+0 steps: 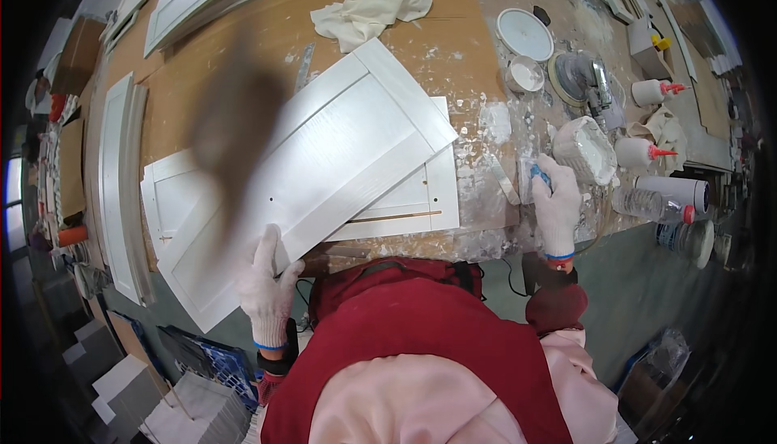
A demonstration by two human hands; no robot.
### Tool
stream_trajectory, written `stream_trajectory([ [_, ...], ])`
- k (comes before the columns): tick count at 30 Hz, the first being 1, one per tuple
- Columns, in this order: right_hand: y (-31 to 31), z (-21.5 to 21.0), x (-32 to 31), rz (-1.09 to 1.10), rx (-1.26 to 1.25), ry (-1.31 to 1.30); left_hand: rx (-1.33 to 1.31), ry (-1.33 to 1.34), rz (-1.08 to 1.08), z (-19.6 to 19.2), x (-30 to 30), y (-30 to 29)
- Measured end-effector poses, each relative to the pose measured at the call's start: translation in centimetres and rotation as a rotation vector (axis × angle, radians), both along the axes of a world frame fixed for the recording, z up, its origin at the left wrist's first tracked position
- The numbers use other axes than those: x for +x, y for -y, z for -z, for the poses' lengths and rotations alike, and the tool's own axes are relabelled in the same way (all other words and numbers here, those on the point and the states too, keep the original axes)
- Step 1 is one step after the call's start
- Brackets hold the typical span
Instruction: Applying and smoothing wood filler into the joints and seams of white cabinet doors.
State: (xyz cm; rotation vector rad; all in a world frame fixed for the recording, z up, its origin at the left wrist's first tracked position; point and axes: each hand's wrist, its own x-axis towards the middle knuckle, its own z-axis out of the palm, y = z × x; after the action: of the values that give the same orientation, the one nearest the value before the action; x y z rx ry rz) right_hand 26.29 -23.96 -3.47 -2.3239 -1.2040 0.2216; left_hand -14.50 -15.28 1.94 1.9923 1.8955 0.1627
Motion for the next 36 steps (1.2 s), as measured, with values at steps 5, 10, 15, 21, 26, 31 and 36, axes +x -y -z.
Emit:
stream_trajectory([
  [5,-1.4,-3.4,-1.6,-0.037,0.187,-0.212,0.037,0.028,0.033,0.3,0.0,0.0],
  [10,-4.4,-4.7,-3.7,-0.047,0.238,-0.473,0.054,0.035,0.072,0.5,-0.3,-0.3],
  [15,-6.6,-4.8,-4.1,-0.019,0.218,-0.681,0.039,0.091,0.038,0.5,-0.6,-0.2],
  [21,-11.3,-4.8,-3.1,-0.355,0.154,-0.462,0.103,0.099,0.110,1.2,-1.7,-0.3],
  [26,-14.3,-6.0,-3.0,-0.354,0.074,-0.487,0.167,0.095,0.196,1.3,-2.1,-0.7],
  [31,-16.3,-5.8,-3.0,-0.447,0.053,-0.470,0.179,0.128,0.199,1.7,-3.1,-0.6],
  [36,-17.7,-5.6,-3.2,-0.489,-0.001,-0.461,0.176,0.159,0.185,1.4,-3.6,-0.9],
])
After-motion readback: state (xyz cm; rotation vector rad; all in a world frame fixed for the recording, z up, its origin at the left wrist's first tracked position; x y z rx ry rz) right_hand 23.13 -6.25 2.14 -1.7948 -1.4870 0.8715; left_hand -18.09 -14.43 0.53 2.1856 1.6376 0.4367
